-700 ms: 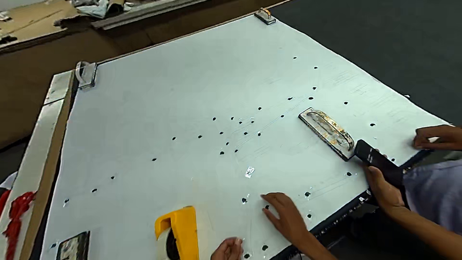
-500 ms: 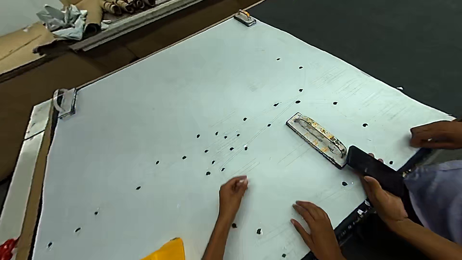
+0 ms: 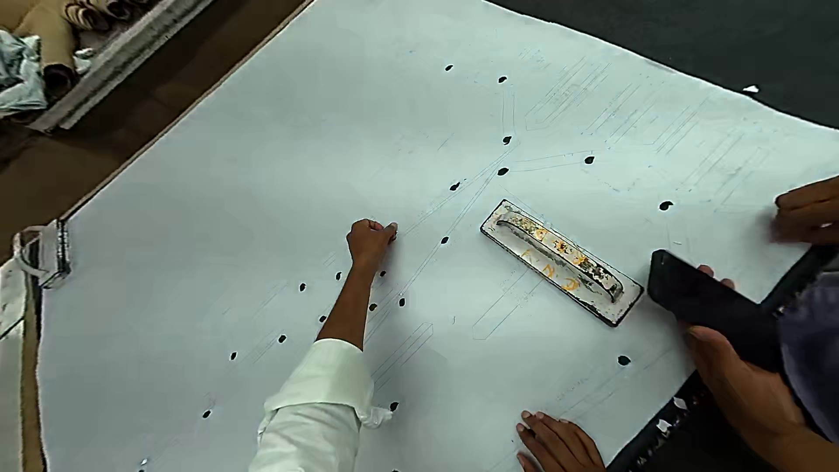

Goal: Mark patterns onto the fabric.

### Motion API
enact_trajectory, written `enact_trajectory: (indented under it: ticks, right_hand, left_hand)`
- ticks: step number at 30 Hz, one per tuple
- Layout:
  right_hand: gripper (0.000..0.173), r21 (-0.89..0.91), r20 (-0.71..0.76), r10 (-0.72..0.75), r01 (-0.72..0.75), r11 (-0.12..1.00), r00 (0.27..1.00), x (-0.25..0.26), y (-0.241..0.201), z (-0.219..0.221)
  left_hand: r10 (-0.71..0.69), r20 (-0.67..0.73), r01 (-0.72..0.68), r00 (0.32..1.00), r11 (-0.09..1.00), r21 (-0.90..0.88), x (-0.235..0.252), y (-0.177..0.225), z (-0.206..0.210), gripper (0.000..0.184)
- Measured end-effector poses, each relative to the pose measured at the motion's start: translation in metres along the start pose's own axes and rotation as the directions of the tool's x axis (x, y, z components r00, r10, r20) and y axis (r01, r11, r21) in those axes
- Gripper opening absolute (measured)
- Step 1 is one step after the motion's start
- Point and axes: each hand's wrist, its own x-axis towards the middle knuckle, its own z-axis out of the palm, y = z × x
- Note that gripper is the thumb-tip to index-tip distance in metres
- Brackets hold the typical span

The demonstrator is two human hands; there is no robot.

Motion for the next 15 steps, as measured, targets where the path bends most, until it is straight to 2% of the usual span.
enact_trajectory:
  ticks: [1, 2, 3, 5, 8, 11, 13, 15]
  right_hand:
    - [0.030, -0.094, -0.254, -0.156, 0.136, 0.986, 0.955, -0.009, 0.037, 0.058]
    - [0.032, -0.183, -0.368, -0.265, 0.210, 0.960, 0.891, -0.012, 0.064, 0.095]
    - [0.033, -0.229, -0.397, -0.313, 0.237, 0.944, 0.863, -0.013, 0.076, 0.111]
    - [0.033, -0.237, -0.379, -0.319, 0.242, 0.941, 0.868, -0.014, 0.079, 0.113]
    - [0.033, -0.218, -0.386, -0.320, 0.252, 0.943, 0.865, -0.013, 0.079, 0.112]
    - [0.034, -0.211, -0.406, -0.336, 0.271, 0.939, 0.850, -0.011, 0.081, 0.114]
    - [0.035, -0.197, -0.444, -0.350, 0.292, 0.936, 0.825, -0.010, 0.077, 0.115]
    - [0.040, -0.175, -0.487, -0.374, 0.331, 0.927, 0.789, -0.010, 0.059, 0.117]
  left_hand:
    - [-0.003, 0.011, 0.002, 1.000, 0.996, 0.091, -0.002, 0.001, -0.003, 0.045]
    - [-0.014, 0.021, 0.010, 1.000, 0.984, 0.179, -0.006, 0.001, -0.006, 0.050]
    - [-0.033, 0.037, 0.023, 0.999, 0.973, 0.229, -0.011, -0.001, -0.009, 0.054]
    - [-0.056, 0.067, 0.039, 0.996, 0.972, 0.232, -0.026, -0.011, -0.017, 0.056]
    - [0.008, 0.105, -0.024, 0.994, 0.988, 0.153, -0.079, -0.036, -0.032, 0.045]
    - [0.135, 0.099, -0.132, 0.986, 0.991, -0.032, -0.180, -0.073, -0.055, 0.039]
    - [0.173, 0.019, -0.166, 0.985, 0.969, -0.183, -0.254, -0.105, -0.079, 0.030]
    - [0.163, -0.117, -0.193, 0.980, 0.929, -0.315, -0.331, -0.144, -0.107, 0.023]
